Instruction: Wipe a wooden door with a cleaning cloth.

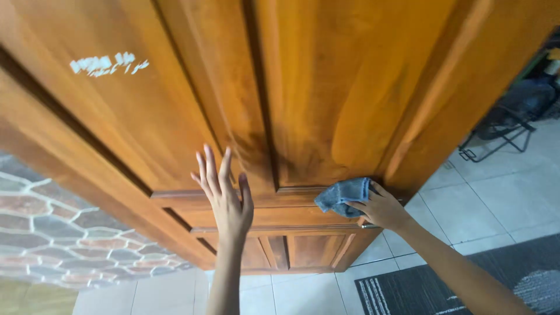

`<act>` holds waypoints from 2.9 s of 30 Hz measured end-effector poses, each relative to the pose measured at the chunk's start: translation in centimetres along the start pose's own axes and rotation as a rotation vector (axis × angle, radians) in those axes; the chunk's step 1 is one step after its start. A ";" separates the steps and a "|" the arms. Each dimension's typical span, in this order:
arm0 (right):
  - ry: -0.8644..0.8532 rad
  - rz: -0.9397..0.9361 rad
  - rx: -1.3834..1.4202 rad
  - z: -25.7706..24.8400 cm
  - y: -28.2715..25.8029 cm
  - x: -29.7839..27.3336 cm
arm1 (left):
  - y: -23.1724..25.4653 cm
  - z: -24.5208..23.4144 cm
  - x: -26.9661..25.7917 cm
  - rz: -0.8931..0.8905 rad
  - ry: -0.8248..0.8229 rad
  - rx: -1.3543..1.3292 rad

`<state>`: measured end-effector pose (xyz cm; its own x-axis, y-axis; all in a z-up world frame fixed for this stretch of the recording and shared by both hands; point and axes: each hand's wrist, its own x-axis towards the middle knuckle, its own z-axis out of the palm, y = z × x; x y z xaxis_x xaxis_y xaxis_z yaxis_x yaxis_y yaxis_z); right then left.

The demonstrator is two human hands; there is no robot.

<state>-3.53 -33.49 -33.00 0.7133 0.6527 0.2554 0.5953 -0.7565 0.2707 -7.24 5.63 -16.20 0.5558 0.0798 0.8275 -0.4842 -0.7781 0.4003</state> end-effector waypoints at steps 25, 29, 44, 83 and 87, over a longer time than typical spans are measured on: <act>0.183 -0.429 -0.354 3.7 -26.9 34.6 | -19.0 -9.0 -11.8 -0.586 0.034 0.040; 0.261 -0.489 -0.419 2.3 -32.4 41.4 | -22.6 -11.5 -11.2 -0.636 0.045 0.033; 0.327 -0.546 -0.491 8.6 -37.8 45.8 | -31.2 -12.6 -12.2 -0.619 -0.047 0.009; -0.087 -0.317 0.335 21.6 -37.5 35.2 | -31.3 -14.0 -18.2 -0.626 -0.332 0.085; -0.340 -0.353 0.187 21.1 -33.1 29.8 | -31.0 -13.2 -18.4 -0.584 -0.364 0.077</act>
<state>5.81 10.13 -53.93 0.5188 0.8424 -0.1456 0.8547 -0.5078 0.1080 -11.39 36.50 -38.63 0.9086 0.2954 0.2952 0.0051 -0.7147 0.6994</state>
